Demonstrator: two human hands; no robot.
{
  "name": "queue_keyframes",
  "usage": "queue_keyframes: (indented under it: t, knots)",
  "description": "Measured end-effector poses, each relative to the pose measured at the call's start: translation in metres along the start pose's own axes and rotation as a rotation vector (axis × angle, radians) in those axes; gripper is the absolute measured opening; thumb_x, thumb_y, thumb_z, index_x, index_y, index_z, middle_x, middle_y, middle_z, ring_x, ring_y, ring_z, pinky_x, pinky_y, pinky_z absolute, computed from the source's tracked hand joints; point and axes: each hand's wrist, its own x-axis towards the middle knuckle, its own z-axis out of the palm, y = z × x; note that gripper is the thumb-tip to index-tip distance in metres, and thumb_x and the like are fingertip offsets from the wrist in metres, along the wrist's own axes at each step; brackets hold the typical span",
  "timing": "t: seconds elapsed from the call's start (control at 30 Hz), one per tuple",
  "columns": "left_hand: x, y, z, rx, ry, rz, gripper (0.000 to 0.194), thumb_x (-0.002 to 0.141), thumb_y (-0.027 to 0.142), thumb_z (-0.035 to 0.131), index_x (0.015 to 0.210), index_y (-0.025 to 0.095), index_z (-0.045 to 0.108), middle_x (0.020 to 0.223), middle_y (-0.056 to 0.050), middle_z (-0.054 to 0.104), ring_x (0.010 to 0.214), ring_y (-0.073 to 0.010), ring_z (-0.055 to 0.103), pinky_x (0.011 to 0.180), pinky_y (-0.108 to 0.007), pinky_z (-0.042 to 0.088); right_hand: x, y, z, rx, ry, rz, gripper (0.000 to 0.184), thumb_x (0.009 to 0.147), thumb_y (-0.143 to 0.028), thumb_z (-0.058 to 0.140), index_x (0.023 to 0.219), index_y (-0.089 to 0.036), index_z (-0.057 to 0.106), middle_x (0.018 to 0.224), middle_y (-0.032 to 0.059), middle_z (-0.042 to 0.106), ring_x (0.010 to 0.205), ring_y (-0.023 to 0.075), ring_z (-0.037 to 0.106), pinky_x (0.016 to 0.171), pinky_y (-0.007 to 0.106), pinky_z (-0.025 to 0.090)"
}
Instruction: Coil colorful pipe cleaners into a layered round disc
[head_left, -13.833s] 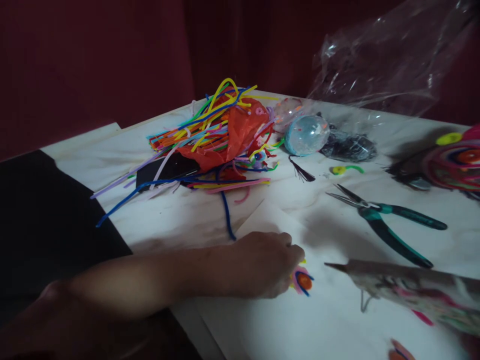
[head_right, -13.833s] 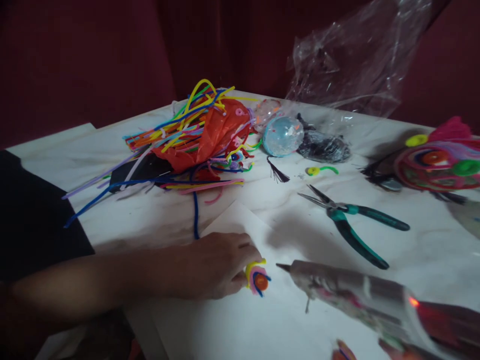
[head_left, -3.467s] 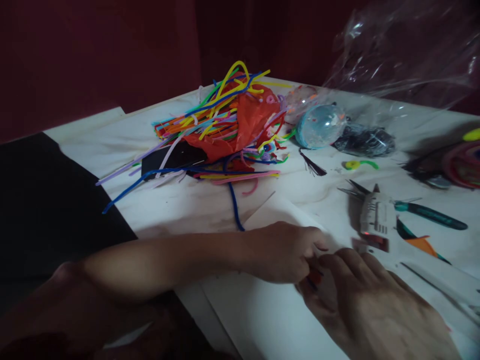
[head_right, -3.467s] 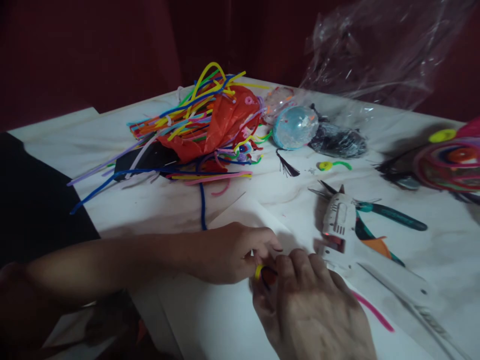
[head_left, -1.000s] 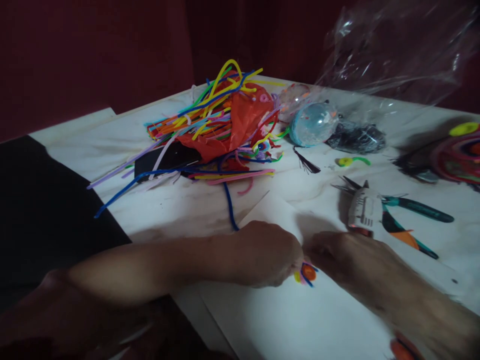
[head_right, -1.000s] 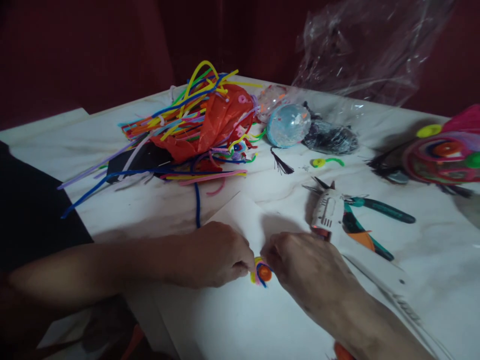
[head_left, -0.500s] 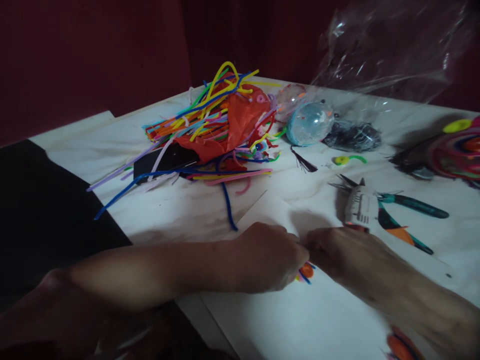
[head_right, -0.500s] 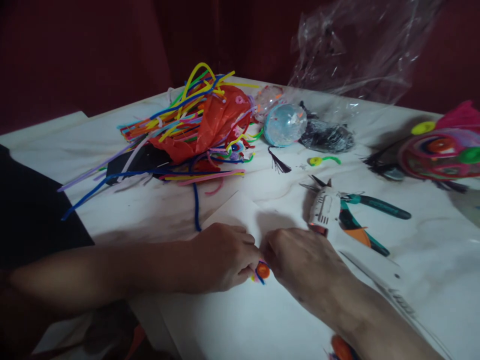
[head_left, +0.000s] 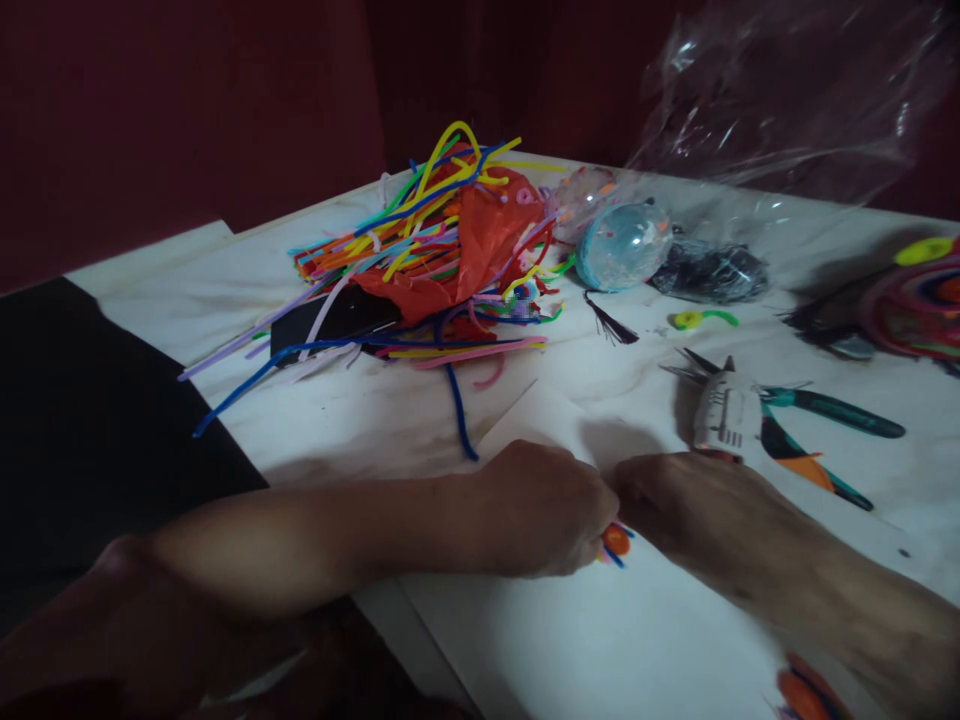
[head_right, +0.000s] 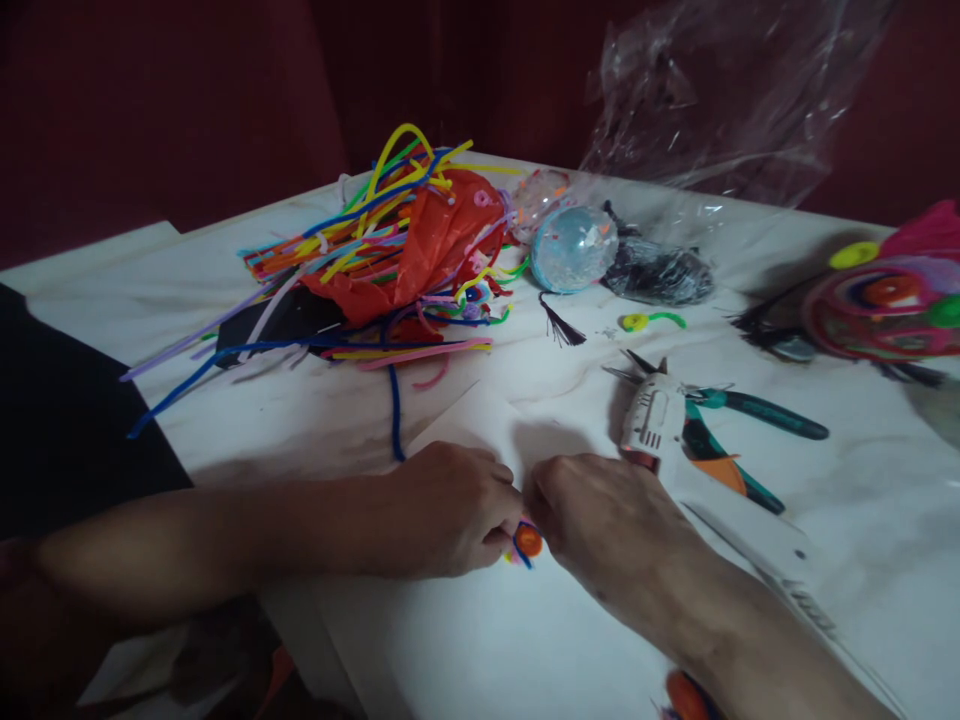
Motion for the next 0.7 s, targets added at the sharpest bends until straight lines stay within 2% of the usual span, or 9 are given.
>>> queue_keyframes:
  t: [0.23,0.37,0.5,0.7]
  knots:
    - [0.001,0.002,-0.005,-0.076,-0.053,-0.073,0.017,0.075,0.024,0.055,0.062,0.016,0.061,0.068,-0.004,0.064,0.068,-0.0174,0.059,0.06,-0.026,0.04,0.001,-0.005,-0.005,-0.009,-0.04,0.017,0.02,0.077,-0.004,0.057,0.064,-0.019,0.062,0.061,-0.0021,0.052,0.059,0.0133,0.054,0.047,0.02,0.023]
    - [0.002,0.002,-0.01,-0.114,-0.086,-0.113,0.013,0.074,0.024,0.054,0.065,0.017,0.061,0.072,-0.003,0.064,0.072,-0.0171,0.059,0.061,-0.025,0.039,0.001,-0.008,-0.007,-0.048,-0.036,0.052,0.019,0.078,-0.008,0.06,0.063,-0.018,0.061,0.06,-0.0012,0.052,0.059,0.0153,0.054,0.046,0.022,0.018]
    - [0.002,0.003,-0.01,-0.088,-0.101,-0.111,0.014,0.076,0.023,0.053,0.066,0.015,0.06,0.073,-0.004,0.064,0.072,-0.0173,0.059,0.061,-0.025,0.039,0.003,-0.01,-0.008,-0.077,-0.046,0.08,0.019,0.078,-0.008,0.061,0.061,-0.018,0.061,0.059,-0.0008,0.052,0.058,0.0159,0.053,0.045,0.023,0.016]
    - [0.003,0.003,-0.007,-0.058,-0.079,-0.083,0.016,0.077,0.023,0.053,0.065,0.015,0.06,0.071,-0.004,0.064,0.07,-0.0176,0.059,0.058,-0.025,0.038,0.004,-0.011,-0.01,-0.091,-0.062,0.071,0.019,0.079,-0.008,0.061,0.063,-0.018,0.061,0.06,-0.0007,0.052,0.061,0.0164,0.054,0.046,0.022,0.02]
